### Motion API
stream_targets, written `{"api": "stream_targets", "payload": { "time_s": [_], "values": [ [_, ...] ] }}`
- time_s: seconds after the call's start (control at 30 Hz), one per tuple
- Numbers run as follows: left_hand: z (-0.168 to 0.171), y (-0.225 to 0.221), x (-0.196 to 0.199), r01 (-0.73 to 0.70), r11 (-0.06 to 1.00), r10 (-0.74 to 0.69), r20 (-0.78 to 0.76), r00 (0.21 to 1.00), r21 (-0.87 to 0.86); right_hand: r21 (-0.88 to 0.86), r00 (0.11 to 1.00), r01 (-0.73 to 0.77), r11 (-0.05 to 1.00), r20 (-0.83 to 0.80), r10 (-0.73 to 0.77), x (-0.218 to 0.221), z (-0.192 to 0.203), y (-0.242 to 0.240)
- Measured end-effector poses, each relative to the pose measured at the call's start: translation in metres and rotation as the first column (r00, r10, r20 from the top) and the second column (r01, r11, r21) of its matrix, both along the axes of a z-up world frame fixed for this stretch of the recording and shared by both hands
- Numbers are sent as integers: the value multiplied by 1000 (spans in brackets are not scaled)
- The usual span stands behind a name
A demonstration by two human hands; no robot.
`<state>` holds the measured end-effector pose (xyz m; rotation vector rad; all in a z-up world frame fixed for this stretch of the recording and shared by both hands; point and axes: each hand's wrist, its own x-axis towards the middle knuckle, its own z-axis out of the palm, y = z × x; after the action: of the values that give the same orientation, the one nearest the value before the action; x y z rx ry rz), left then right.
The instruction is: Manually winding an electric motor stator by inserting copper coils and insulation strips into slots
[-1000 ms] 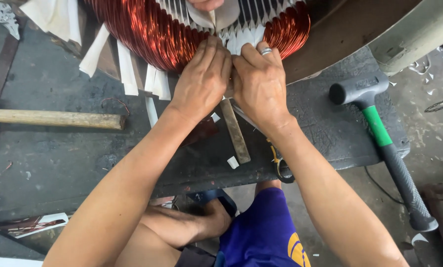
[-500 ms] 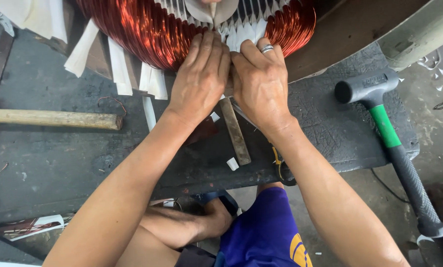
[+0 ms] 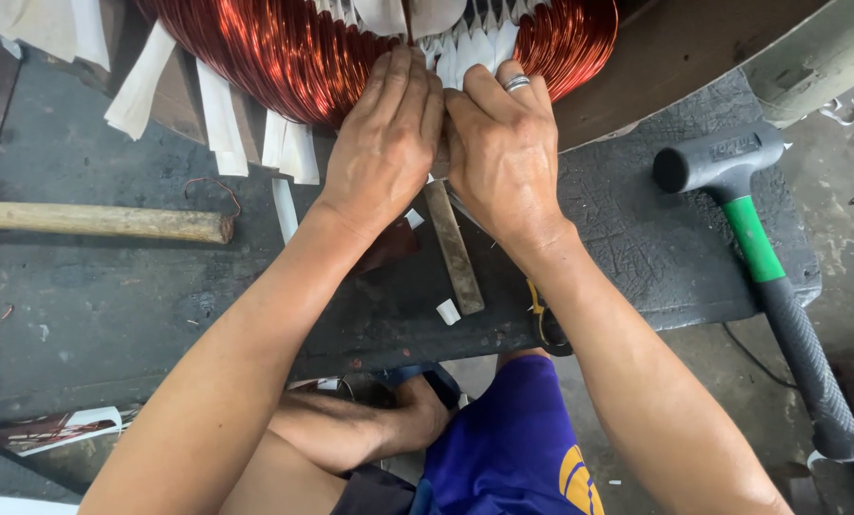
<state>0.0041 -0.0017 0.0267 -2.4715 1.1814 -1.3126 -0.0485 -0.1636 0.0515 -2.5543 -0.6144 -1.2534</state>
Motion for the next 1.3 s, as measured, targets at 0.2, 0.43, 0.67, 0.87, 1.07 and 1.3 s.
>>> {"api": "stream_targets", "payload": {
  "time_s": [0.2,0.43,0.67,0.87,1.07,1.3],
  "values": [
    [0,0,1,16,1000,-16,-13,1000,-20,6,1000,15,1000,-1,-15,0,0,2],
    [0,1,0,26,999,-27,-28,999,-42,15,999,39,999,-11,-39,-2,-1,4],
    [3,0,0,33,998,-33,-10,999,-45,31,999,21,999,-34,-20,0,0,4],
    [6,1,-2,36,998,-37,-16,999,-53,43,1000,12,999,-29,-11,0,0,4],
    [7,0,-2,10,999,-10,8,1000,-37,27,999,37,999,-19,-36,0,0,5],
    [6,-1,-2,15,999,-15,-3,1000,-37,27,999,35,999,-15,-34,-1,0,4]
  ]
}}
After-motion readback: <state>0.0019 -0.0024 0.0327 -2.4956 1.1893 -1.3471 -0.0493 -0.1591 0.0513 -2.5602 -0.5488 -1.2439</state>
